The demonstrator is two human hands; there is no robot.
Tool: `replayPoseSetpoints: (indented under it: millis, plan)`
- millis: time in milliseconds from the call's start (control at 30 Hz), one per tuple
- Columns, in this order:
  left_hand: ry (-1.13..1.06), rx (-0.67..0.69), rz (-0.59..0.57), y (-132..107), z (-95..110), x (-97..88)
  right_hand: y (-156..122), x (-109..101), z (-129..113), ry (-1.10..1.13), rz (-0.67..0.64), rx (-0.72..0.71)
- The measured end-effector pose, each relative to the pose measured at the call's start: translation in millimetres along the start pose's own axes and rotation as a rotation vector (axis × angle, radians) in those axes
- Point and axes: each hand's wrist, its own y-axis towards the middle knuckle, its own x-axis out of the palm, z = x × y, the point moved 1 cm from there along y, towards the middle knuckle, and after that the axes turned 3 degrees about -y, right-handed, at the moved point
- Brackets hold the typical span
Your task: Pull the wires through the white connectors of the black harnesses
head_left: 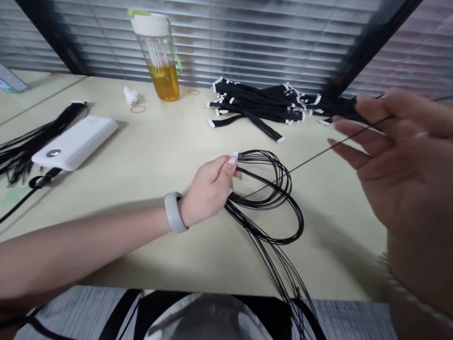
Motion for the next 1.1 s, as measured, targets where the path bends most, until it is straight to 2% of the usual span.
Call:
replayPoseSetpoints:
  millis: [67,133,300,400,500,567,967,1100]
  plan:
    - [-0.009,0.016,-0.030,-0.3,0.2,0.3,-0.4,1.3,-3.1,0.125,0.060,0.022]
    - [-0.023,0.024,-0.045,-0.5,0.2,0.7,-4.5,6.0,-3.6,0.087,0.026,0.024]
    - [-0.024,0.093,-0.090,-1.5,0.8,1.0,-22.3,27.6,6.9,-0.070,-0.351,0.094]
    - [-0.016,0.152,-0.107,-1.9,1.5,0.3,-28.7,37.8,9.4,-0.238,-0.450,0.045]
    - [-0.017,0.179,-0.118,-2.3,1.9,-0.2,-29.8,42.4,6.6,-0.362,-0.461,-0.084]
    - [-0.017,0.189,-0.137,-3.2,2.1,-0.2,-29.1,43.0,4.8,-0.398,-0.441,-0.117]
    - [-0.036,0.158,-0.216,-5.8,3.7,-1.0,-26.8,39.7,-0.2,-0.425,-0.491,-0.072]
    - [-0.031,0.137,-0.232,-7.1,4.1,-0.8,-26.6,39.5,1.4,-0.451,-0.511,-0.114]
